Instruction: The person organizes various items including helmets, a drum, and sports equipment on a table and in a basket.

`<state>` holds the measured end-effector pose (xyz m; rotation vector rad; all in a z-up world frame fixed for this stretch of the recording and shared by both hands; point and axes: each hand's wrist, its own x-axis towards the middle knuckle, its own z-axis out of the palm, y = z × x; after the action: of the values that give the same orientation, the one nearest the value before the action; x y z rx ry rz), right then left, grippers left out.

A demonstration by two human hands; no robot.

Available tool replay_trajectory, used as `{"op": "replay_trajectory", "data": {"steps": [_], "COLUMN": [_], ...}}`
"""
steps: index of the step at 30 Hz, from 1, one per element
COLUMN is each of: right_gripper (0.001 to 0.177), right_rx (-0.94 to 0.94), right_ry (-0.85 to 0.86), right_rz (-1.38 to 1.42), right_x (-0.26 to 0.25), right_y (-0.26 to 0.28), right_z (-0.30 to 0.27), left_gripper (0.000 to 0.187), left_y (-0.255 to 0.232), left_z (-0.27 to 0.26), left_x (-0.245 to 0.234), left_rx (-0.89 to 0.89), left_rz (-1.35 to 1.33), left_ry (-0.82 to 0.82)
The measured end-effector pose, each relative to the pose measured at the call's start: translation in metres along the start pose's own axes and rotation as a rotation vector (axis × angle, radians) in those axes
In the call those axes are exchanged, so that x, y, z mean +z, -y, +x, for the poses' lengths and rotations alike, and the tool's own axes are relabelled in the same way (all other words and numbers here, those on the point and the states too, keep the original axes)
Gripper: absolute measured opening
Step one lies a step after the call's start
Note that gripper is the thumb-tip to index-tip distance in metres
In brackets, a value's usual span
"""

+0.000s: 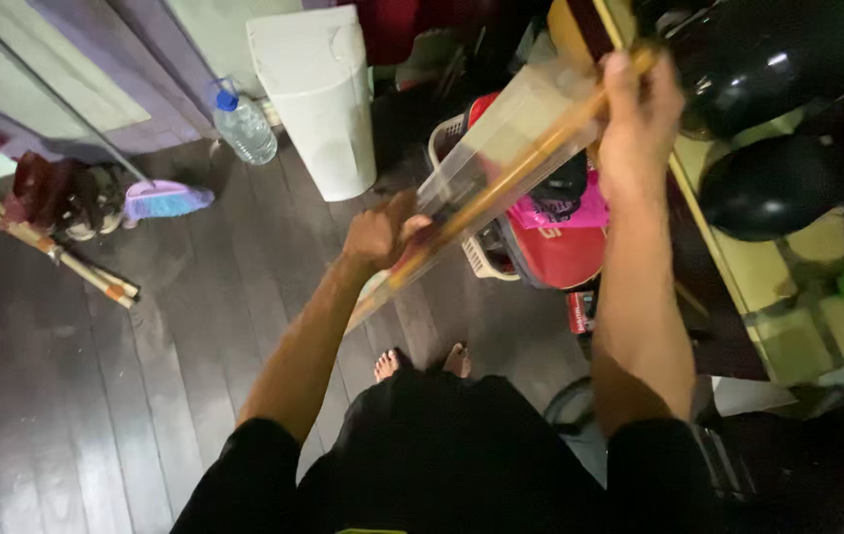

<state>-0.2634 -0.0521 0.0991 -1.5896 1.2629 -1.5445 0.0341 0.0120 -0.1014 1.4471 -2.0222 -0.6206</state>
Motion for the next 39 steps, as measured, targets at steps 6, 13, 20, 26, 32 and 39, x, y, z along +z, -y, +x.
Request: {"op": "replay_trajectory", "data": {"steps": [6,13,20,26,32,39], "right_gripper": [0.035,0.025,0.024,0.029,0.037,0.048], "right_rx": [-0.326,-0.261,-0.284,-0.282,-0.273,-0.312], "right_ry": [0.042,0.006,-0.096,-0.156,-0.204,-0.081], "right_rz": [-0.06,0.217,0.122,0.083,0.184,-0.166], "right_x": [0.019,0.016,-0.004,0.0,0.013,0.05], "right_y": [0.032,0.019,-0.018,-0.021,-0.025,-0.031], "right_z": [-0.004,-0.004,0.003,0.004,-0.003,-0.043], "left_gripper": [0.084,0.074,0.083,0.08,0.074,0.077], "left_y": [-0.006,-0.016,-0.013,-0.009,0.001,-0.025], "left_z": [0.01,0.018,0.031,0.037,0.037,0.028], "left_x": [0.016,0.008,0.006,-0.004,-0.006,-0.012], "left_rx": [-0.084,0.058,-0.017,-0.001,0.045,0.017], "left_rz": [-0.077,-0.209,-0.108,-0.07,-0.087,-0.033], "left_ry": [0.122,-0.022,0.004,-0.003,0.019,-0.078]}}
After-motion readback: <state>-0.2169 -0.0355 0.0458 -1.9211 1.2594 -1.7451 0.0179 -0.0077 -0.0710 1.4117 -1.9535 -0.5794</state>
